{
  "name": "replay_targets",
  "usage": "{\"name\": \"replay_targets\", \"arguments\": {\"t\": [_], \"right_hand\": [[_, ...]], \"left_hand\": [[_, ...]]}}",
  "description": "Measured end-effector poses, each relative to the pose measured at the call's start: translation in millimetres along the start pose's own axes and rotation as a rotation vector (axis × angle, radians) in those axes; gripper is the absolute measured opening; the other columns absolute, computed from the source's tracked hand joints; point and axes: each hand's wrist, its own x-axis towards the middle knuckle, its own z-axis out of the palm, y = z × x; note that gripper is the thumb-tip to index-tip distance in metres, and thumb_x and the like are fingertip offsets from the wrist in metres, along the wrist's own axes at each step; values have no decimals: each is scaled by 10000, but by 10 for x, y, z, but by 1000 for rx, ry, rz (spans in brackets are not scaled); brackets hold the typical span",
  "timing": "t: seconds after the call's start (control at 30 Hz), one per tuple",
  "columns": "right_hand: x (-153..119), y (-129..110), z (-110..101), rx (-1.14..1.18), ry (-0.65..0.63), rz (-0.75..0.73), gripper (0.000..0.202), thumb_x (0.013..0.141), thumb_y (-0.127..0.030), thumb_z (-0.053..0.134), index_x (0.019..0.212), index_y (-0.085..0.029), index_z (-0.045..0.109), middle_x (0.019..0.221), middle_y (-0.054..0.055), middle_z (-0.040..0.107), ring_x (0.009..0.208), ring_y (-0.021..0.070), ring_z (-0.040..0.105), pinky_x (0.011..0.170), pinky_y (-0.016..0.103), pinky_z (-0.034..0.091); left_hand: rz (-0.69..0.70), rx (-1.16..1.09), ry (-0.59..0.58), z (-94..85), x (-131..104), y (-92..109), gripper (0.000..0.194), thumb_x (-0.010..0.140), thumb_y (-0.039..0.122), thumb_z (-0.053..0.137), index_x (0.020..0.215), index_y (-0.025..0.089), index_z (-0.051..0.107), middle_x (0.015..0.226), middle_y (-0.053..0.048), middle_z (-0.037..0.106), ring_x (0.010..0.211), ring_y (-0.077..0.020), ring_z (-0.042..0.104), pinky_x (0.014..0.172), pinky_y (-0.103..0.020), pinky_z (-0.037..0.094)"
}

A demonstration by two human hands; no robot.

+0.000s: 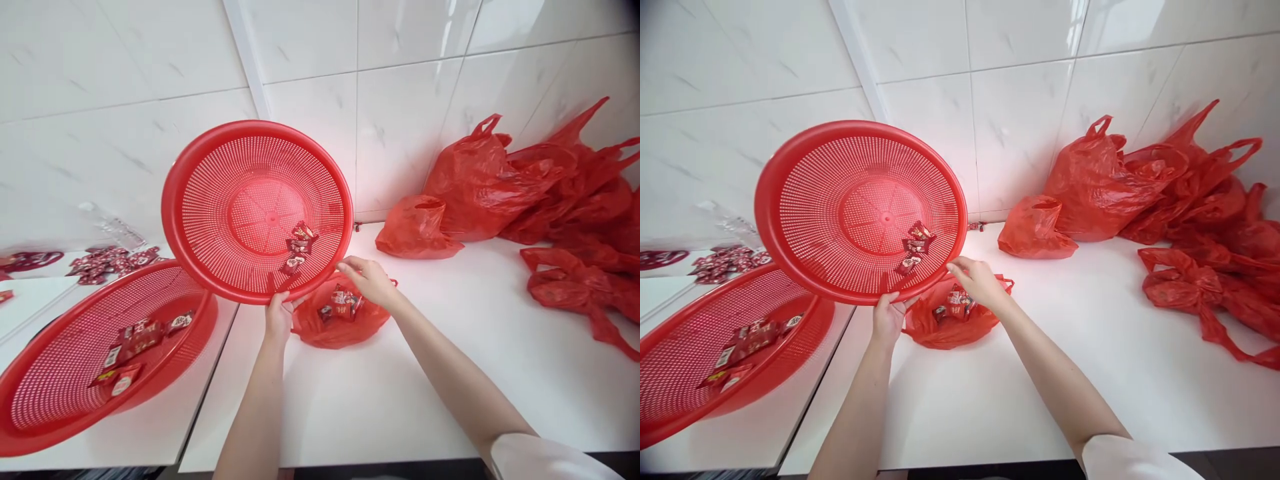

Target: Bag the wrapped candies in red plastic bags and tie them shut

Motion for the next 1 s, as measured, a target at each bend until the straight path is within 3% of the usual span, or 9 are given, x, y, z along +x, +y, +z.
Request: {"name": "replay_targets", "arguments": {"t": [0.13,0.23,0.33,0.4,0.5,0.6,0.7,0.77,1.0], "right_hand": [[-16,-50,-5,-153,98,-140,295,969,-395,431,1041,-226,663,1037,62,715,985,214,651,877,346,482],[-47,-24,102,-365,-13,-246,342,963,-394,458,1196,-204,622,1305,113,610,1236,261,532,1047,427,389],[-80,37,202,-534,-174,-205,497,952,-457,464,1342,-156,529,1450,165,471,1372,323,380,1114,541,278],[-87,55,196,-519,-297,-203,528,938,-475,485,1355,-154,520,1405,163,520,1335,321,429,1094,538,314],[-76,17,74,-367,-407,-288,343,929,-317,528,1243,-209,616,1248,94,649,1142,247,597,982,415,455],[-70,-52,-94,-220,-294,-244,315,922,-169,473,1176,-242,644,1088,43,715,958,180,669,865,331,511],[-78,-80,-207,-119,-128,-162,314,883,-217,552,1190,-246,611,957,17,722,846,163,674,784,305,532],[-77,-70,-239,-97,-118,-150,291,853,-246,605,1144,-247,623,916,5,716,802,156,668,755,296,536],[-3,1,-199,-302,138,-204,259,945,-328,492,1135,-206,619,1133,94,680,1069,230,631,946,410,490]], "left_hand": [[-147,11,-93,105,-151,-125,356,638,195,636,993,194,668,942,-41,747,1065,-298,653,903,-497,533],[-226,20,-194,223,-323,-253,438,647,200,648,1085,205,654,1018,-46,738,1070,-311,651,900,-504,537],[-226,23,-206,271,-399,-332,481,641,178,652,1121,204,641,1022,-44,736,1054,-313,658,894,-510,542],[-219,27,-167,247,-363,-333,443,635,180,646,1078,173,652,966,-50,742,1001,-312,676,873,-517,550],[-200,16,-143,171,-238,-265,348,653,206,627,992,134,661,954,-71,741,949,-301,689,861,-516,553],[-122,-16,-90,99,-119,-169,314,660,204,620,964,136,661,983,-78,738,955,-291,686,864,-506,552],[-32,-29,-32,40,-41,-103,342,653,192,619,991,175,662,1027,-66,732,1012,-284,668,875,-505,547],[-7,-20,-33,8,-13,-89,362,656,191,616,1015,199,658,1065,-61,722,1050,-283,653,888,-513,539],[-108,53,-67,122,-181,-191,391,635,210,660,1023,165,644,951,-61,732,1003,-318,675,844,-533,557]]}}
